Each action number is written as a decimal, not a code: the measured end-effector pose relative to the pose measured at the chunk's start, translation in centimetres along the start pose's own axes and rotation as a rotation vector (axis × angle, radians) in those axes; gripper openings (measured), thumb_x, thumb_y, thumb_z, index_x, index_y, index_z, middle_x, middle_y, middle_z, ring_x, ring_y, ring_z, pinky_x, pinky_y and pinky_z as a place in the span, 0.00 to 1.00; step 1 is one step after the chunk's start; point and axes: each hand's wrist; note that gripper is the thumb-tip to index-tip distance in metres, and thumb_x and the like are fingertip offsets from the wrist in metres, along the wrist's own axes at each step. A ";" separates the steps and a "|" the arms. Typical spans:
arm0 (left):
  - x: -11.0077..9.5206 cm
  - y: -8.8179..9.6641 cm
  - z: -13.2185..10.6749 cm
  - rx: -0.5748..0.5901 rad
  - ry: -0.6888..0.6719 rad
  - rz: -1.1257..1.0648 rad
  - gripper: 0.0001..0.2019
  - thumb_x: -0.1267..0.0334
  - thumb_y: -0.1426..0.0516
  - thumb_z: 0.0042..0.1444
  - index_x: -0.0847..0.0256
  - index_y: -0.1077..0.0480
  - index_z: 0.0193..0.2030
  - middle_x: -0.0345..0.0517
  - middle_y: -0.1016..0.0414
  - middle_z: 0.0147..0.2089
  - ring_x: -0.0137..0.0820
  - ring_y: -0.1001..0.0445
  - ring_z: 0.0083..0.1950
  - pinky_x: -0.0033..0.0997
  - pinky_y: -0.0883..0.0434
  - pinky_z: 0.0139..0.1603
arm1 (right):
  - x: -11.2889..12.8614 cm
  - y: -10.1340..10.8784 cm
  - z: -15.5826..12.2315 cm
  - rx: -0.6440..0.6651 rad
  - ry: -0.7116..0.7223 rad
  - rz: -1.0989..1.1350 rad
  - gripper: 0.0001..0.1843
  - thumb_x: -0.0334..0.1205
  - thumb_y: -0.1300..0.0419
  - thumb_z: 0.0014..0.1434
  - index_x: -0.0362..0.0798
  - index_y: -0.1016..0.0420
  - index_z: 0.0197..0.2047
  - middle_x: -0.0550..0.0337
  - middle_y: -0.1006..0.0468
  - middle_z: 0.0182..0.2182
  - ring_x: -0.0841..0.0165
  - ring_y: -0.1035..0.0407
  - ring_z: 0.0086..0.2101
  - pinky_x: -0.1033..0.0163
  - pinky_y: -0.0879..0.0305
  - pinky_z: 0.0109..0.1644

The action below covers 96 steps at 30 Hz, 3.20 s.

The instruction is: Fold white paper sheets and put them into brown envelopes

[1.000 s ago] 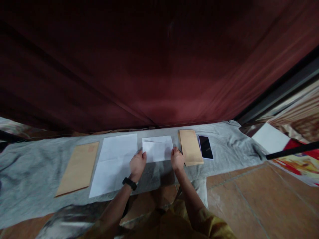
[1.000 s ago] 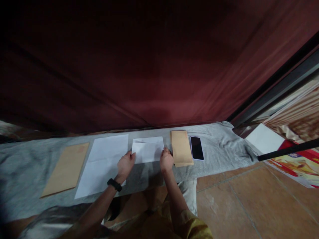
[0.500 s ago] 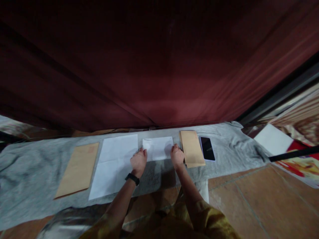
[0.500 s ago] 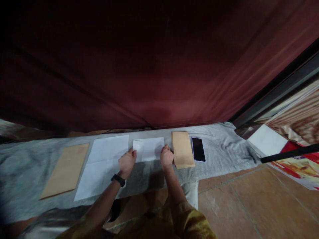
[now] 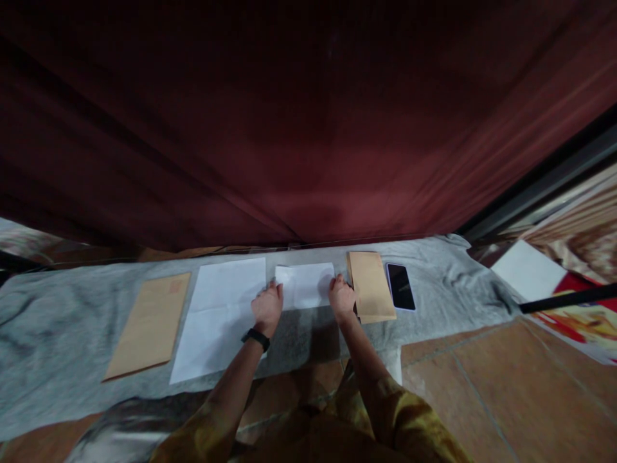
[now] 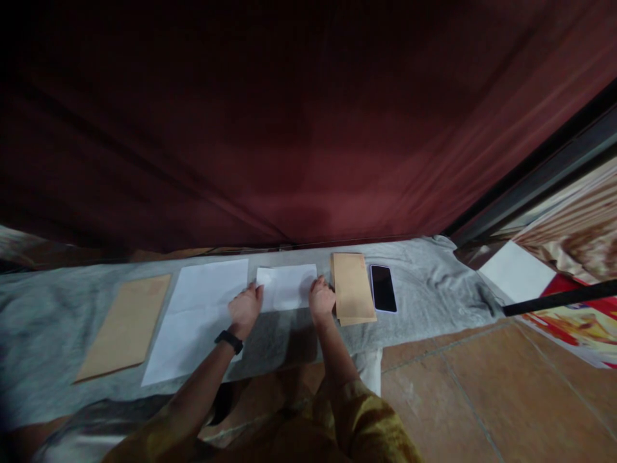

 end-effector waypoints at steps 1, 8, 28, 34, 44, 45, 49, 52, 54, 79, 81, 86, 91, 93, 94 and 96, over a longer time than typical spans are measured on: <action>0.0 0.0 0.1 0.004 0.002 -0.006 0.25 0.54 0.59 0.72 0.68 0.27 0.54 0.62 0.19 0.38 0.46 0.18 0.43 0.40 0.27 0.42 | 0.0 0.0 0.0 0.003 -0.001 -0.004 0.18 0.39 0.53 0.73 0.38 0.27 0.53 0.43 0.18 0.32 0.63 0.20 0.34 0.65 0.30 0.37; 0.0 -0.1 0.3 -0.010 0.001 -0.012 0.25 0.54 0.59 0.71 0.68 0.27 0.53 0.62 0.19 0.39 0.47 0.19 0.43 0.40 0.28 0.41 | -0.2 -0.1 0.4 -0.001 0.034 -0.008 0.19 0.39 0.54 0.74 0.37 0.28 0.55 0.43 0.19 0.31 0.62 0.20 0.34 0.63 0.29 0.38; -0.1 -0.4 0.6 -0.051 -0.034 0.012 0.26 0.54 0.62 0.72 0.68 0.29 0.54 0.62 0.20 0.36 0.48 0.18 0.42 0.42 0.27 0.41 | 0.1 -0.1 0.7 0.011 0.009 -0.012 0.22 0.45 0.53 0.73 0.36 0.29 0.54 0.42 0.19 0.30 0.62 0.20 0.33 0.62 0.29 0.38; -0.3 0.2 0.3 -0.032 -0.027 0.013 0.26 0.55 0.62 0.72 0.70 0.31 0.56 0.62 0.20 0.37 0.47 0.19 0.42 0.41 0.28 0.41 | 0.0 -0.3 0.7 -0.002 0.023 -0.023 0.20 0.43 0.54 0.74 0.37 0.29 0.55 0.44 0.19 0.30 0.62 0.20 0.33 0.63 0.29 0.38; -2.2 -1.3 -2.3 -0.206 -0.460 -0.047 0.22 0.64 0.56 0.69 0.67 0.37 0.66 0.62 0.36 0.69 0.46 0.39 0.70 0.46 0.40 0.68 | 0.1 -0.3 0.4 -0.009 0.029 -0.029 0.20 0.42 0.56 0.74 0.37 0.29 0.54 0.45 0.20 0.30 0.63 0.21 0.32 0.64 0.31 0.36; -2.5 -1.8 -2.5 -0.204 -0.499 -0.077 0.23 0.63 0.56 0.69 0.67 0.39 0.68 0.60 0.40 0.72 0.45 0.44 0.73 0.47 0.43 0.71 | 0.1 -0.4 0.4 -0.011 0.035 -0.032 0.21 0.42 0.56 0.74 0.37 0.29 0.54 0.45 0.20 0.30 0.63 0.21 0.32 0.64 0.31 0.36; -3.2 -3.6 -2.7 -0.174 -0.506 -0.127 0.26 0.59 0.55 0.70 0.64 0.43 0.72 0.55 0.48 0.77 0.45 0.55 0.78 0.50 0.50 0.75 | -0.1 -0.5 0.5 -0.010 0.059 -0.036 0.20 0.41 0.57 0.74 0.37 0.29 0.53 0.46 0.20 0.29 0.63 0.21 0.32 0.64 0.31 0.37; -3.1 -4.3 -2.6 -0.156 -0.465 -0.119 0.26 0.58 0.54 0.70 0.64 0.42 0.72 0.55 0.49 0.77 0.45 0.56 0.78 0.51 0.51 0.76 | -0.1 -0.5 0.5 -0.010 0.058 -0.033 0.19 0.40 0.55 0.73 0.37 0.29 0.53 0.47 0.20 0.28 0.63 0.21 0.32 0.64 0.30 0.37; -3.0 -4.5 -2.6 -0.154 -0.459 -0.117 0.26 0.58 0.54 0.70 0.62 0.42 0.72 0.55 0.49 0.77 0.44 0.56 0.78 0.51 0.52 0.76 | -0.1 -0.5 0.5 -0.014 0.056 -0.029 0.19 0.40 0.55 0.74 0.38 0.29 0.53 0.47 0.20 0.29 0.63 0.21 0.32 0.63 0.30 0.38; -2.6 -5.9 -2.4 -0.156 -0.513 0.002 0.31 0.70 0.55 0.65 0.65 0.49 0.75 0.57 0.55 0.78 0.47 0.59 0.79 0.55 0.54 0.76 | 5.0 -2.8 -2.8 -0.077 0.574 0.348 0.25 0.44 0.56 0.75 0.46 0.32 0.67 0.50 0.36 0.68 0.60 0.45 0.68 0.50 0.51 0.72; -2.7 -5.9 -2.5 -0.161 -0.506 -0.003 0.31 0.69 0.55 0.65 0.65 0.48 0.75 0.57 0.54 0.78 0.47 0.59 0.79 0.56 0.55 0.76 | 4.5 -2.8 -2.5 -0.073 0.565 0.323 0.25 0.44 0.57 0.75 0.48 0.34 0.68 0.52 0.37 0.69 0.61 0.45 0.68 0.50 0.52 0.72; -2.7 -5.5 -2.7 -0.175 -0.490 -0.066 0.27 0.64 0.56 0.69 0.58 0.43 0.73 0.52 0.52 0.78 0.45 0.57 0.79 0.58 0.55 0.76 | 2.5 -2.8 -1.6 -0.073 0.557 0.225 0.26 0.45 0.56 0.75 0.48 0.40 0.72 0.51 0.41 0.71 0.58 0.49 0.70 0.48 0.55 0.72; -2.9 -5.4 -3.1 -0.217 -0.394 -0.099 0.27 0.60 0.56 0.70 0.60 0.45 0.74 0.54 0.50 0.77 0.44 0.55 0.78 0.57 0.55 0.76 | 0.3 -3.1 -0.9 -0.097 0.494 0.154 0.28 0.46 0.55 0.74 0.47 0.44 0.73 0.47 0.45 0.72 0.56 0.50 0.70 0.47 0.55 0.72; -2.7 -5.5 -3.4 -0.233 -0.358 -0.108 0.28 0.60 0.56 0.70 0.65 0.46 0.74 0.59 0.51 0.77 0.44 0.55 0.78 0.54 0.53 0.76 | -0.1 -3.3 -0.8 -0.111 0.483 0.144 0.29 0.47 0.55 0.74 0.47 0.44 0.73 0.46 0.46 0.72 0.56 0.50 0.69 0.47 0.55 0.71; -2.6 -5.6 -3.5 -0.244 -0.345 -0.113 0.28 0.60 0.57 0.70 0.68 0.46 0.74 0.60 0.51 0.77 0.44 0.54 0.78 0.53 0.53 0.76 | -0.2 -3.4 -0.8 -0.116 0.480 0.141 0.29 0.47 0.55 0.74 0.46 0.44 0.73 0.45 0.46 0.72 0.55 0.50 0.69 0.47 0.55 0.71; -2.3 -5.7 -3.7 -0.269 -0.320 -0.128 0.29 0.61 0.57 0.70 0.72 0.47 0.74 0.62 0.50 0.76 0.43 0.53 0.78 0.50 0.51 0.76 | -0.2 -3.6 -0.8 -0.120 0.479 0.135 0.29 0.47 0.55 0.74 0.46 0.44 0.73 0.45 0.46 0.72 0.55 0.50 0.69 0.47 0.55 0.71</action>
Point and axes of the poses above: each hand's wrist, its own z-axis towards the middle knuckle, its own y-axis out of the back of the hand, x = y × z
